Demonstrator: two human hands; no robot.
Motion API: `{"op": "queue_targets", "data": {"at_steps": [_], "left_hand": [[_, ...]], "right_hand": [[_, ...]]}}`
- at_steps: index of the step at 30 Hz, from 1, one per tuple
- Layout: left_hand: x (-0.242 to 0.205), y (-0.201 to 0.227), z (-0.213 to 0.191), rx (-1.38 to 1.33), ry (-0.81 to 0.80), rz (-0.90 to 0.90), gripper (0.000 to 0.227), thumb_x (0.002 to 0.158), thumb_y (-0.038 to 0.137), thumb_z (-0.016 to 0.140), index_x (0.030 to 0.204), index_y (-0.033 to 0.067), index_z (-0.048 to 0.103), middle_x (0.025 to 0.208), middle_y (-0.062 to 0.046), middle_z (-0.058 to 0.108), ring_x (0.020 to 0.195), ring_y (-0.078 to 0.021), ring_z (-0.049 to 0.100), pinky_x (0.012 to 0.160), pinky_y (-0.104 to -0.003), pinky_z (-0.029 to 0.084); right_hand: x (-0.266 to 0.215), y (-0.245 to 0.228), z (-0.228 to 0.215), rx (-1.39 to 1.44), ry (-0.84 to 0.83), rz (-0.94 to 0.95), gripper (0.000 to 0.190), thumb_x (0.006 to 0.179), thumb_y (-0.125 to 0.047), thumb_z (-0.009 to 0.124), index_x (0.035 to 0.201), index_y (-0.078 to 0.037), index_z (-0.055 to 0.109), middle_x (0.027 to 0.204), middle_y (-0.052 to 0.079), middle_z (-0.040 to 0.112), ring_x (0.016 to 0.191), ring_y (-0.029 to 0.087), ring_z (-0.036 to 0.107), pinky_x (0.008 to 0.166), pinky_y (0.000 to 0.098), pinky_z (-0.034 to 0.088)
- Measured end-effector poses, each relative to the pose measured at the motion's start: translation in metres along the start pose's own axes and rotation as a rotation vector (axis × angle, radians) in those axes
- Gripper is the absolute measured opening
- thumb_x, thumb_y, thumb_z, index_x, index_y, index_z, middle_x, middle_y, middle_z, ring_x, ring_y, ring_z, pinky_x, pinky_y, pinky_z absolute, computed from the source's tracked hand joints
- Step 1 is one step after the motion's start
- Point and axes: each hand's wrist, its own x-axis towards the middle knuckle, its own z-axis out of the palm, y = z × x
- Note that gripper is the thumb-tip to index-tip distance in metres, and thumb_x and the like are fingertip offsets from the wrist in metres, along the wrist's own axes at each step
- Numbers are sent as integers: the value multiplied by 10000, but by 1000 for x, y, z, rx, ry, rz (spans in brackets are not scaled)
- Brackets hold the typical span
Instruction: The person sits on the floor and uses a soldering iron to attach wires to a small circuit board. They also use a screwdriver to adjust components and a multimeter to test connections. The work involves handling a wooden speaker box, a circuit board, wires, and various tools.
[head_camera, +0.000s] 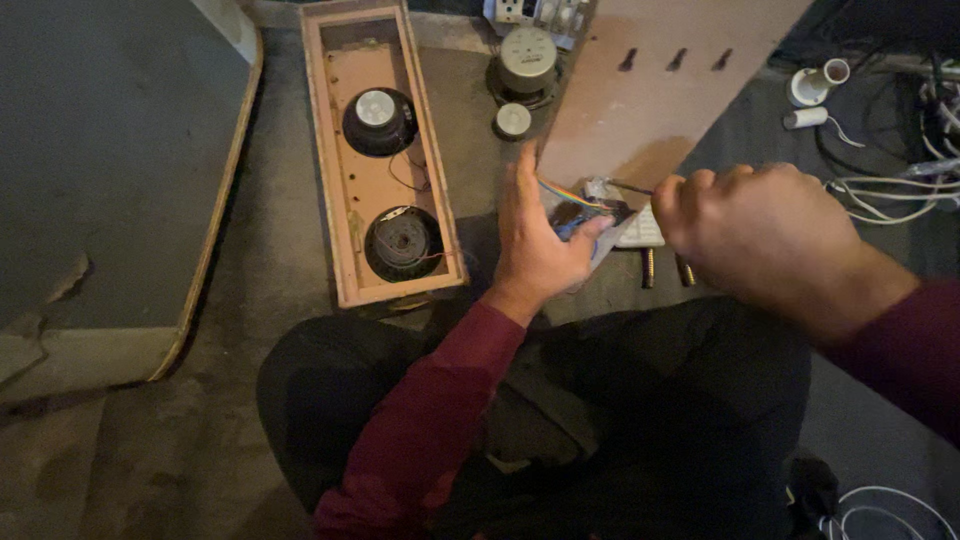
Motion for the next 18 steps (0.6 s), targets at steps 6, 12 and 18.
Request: {"op": "queue_targets", "data": {"at_steps": [6,12,18], "left_hand": [[-1,-2,1,19,89,139,1049,764,198,878,1565,-58,250,1450,-291,480,1359,-460,506,1171,-513,413],[1,-2,-1,11,54,138,1055,776,224,891,1560,-60,244,1424,-286,488,1340,-448,526,1159,-500,425],[1,-1,-1,-5,99,109,1044,770,216,892,1557,-59,263,1456,-290,499,1367,-444,524,1172,-500,426]], "right_hand": [[7,-4,1,527,-25,309,204,991,-336,620,1016,-189,760,756,91,745,686,267,732,661,398,583],[31,21,33,1779,-659,686,366,1071,-380,575,1146,-100,798,747,90,478,678,285,392,537,489,372],[32,2,9,1242,-509,708,361,1008,-420,534,1055,-170,790,793,147,726,731,288,680,669,433,531]]}}
